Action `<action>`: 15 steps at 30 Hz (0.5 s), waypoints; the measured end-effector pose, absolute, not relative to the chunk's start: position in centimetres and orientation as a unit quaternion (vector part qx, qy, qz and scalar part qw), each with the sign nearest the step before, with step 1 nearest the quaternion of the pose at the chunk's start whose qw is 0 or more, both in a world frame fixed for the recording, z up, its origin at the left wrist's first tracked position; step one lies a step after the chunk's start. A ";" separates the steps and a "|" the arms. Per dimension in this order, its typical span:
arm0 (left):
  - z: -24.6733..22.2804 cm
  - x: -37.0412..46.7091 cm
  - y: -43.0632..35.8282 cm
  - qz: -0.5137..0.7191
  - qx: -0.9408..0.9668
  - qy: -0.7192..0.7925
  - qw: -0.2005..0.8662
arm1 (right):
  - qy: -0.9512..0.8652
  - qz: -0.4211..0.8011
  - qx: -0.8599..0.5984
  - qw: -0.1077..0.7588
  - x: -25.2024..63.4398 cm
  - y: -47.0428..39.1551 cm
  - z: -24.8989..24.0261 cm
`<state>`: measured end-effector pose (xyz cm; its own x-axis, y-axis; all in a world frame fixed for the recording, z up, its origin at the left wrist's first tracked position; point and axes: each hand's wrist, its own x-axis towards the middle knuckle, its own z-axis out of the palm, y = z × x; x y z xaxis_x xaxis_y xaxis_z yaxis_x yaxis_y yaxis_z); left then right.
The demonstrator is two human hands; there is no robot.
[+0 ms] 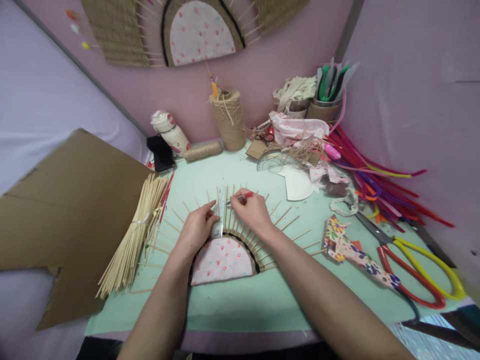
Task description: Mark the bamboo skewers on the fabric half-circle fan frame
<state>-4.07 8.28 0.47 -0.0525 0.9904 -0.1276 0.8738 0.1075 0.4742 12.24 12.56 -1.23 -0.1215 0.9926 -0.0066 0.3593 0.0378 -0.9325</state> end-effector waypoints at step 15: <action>0.5 -4.0 8.3 0.141 0.655 0.711 0.213 | -0.620 0.420 -0.547 0.373 12.2 12.7 -1.6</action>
